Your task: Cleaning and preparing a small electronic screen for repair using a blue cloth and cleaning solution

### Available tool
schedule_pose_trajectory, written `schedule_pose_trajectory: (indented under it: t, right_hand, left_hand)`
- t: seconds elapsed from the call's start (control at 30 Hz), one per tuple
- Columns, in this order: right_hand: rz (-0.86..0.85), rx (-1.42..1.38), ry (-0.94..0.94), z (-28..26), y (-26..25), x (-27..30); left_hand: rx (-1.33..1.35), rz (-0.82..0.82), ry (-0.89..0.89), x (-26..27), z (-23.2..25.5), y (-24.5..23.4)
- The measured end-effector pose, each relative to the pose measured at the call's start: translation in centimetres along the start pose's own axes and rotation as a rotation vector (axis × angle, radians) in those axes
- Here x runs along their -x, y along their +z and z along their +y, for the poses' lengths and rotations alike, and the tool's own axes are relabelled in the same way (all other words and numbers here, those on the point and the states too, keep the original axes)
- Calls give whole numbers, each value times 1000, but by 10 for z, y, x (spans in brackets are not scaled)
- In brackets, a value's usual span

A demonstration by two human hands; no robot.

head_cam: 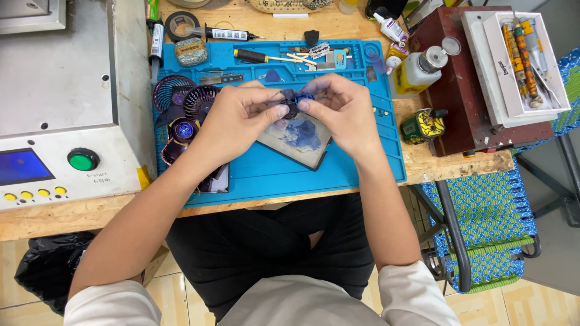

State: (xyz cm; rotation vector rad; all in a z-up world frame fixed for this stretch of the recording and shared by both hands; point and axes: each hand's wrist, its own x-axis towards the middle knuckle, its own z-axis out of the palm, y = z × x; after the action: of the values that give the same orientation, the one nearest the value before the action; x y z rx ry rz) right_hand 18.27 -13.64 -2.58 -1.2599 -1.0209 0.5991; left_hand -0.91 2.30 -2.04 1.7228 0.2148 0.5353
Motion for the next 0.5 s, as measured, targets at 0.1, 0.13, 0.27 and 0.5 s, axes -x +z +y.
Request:
schedule_pose_trajectory:
  t: [0.1,0.13,0.27,0.5]
  right_hand:
    - [-68,140,-46,3,-1,1]
    - [-108,232,-75,3,-1,1]
    - [-232,463,-136,-14,-3,0]
    - [-174,249,-26,6,-5,2]
  left_hand:
    - [-98,6,7,-2,-2,-1]
    - [-159,5,18,-3,-3,-2]
    - [-304,-36,41,1,8,-3]
    - [-164,-11,32,1,4,1]
